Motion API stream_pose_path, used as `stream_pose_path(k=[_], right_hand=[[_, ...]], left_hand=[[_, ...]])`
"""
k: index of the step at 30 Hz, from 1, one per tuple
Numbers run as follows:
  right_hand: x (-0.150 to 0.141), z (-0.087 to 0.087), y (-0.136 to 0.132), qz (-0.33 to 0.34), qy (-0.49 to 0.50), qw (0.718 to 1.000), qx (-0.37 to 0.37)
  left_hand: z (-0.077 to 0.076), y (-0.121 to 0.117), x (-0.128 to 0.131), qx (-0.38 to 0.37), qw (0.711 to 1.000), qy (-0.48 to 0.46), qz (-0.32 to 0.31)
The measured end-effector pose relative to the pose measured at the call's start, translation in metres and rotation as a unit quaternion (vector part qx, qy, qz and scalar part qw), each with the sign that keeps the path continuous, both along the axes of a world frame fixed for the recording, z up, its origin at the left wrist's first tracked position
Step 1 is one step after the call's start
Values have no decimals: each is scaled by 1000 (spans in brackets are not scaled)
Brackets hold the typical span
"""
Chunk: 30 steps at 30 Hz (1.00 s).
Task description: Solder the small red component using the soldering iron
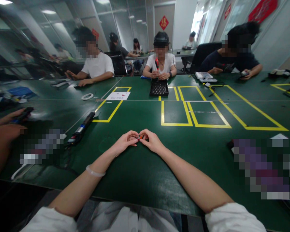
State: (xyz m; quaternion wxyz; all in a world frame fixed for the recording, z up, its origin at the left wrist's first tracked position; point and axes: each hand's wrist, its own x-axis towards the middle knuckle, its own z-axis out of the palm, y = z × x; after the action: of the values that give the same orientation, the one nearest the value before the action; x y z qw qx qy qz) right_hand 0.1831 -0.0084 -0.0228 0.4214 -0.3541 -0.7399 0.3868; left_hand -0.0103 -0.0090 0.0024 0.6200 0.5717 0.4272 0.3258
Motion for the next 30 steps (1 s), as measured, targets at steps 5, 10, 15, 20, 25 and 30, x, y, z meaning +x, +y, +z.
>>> stream_pose_path(k=[5, 10, 15, 20, 25, 30], right_hand=[[0, -1, 1, -12, -19, 1000, 3], [0, -7, 4, -24, -41, 999, 7], [0, -9, 6, -18, -34, 999, 9], [1, -7, 5, -17, -33, 999, 1], [1, -8, 5, -19, -39, 999, -3], [0, -6, 4, -11, -37, 999, -5]], left_hand=[[1, 0, 0, 7, 1000, -1, 1], [-3, 2, -1, 12, 1000, 12, 2], [-3, 4, -3, 4, 999, 42, 14], [13, 9, -29, 38, 989, 141, -28], [28, 23, -111, 190, 908, 373, 36], [20, 25, -202, 255, 709, 633, 177]])
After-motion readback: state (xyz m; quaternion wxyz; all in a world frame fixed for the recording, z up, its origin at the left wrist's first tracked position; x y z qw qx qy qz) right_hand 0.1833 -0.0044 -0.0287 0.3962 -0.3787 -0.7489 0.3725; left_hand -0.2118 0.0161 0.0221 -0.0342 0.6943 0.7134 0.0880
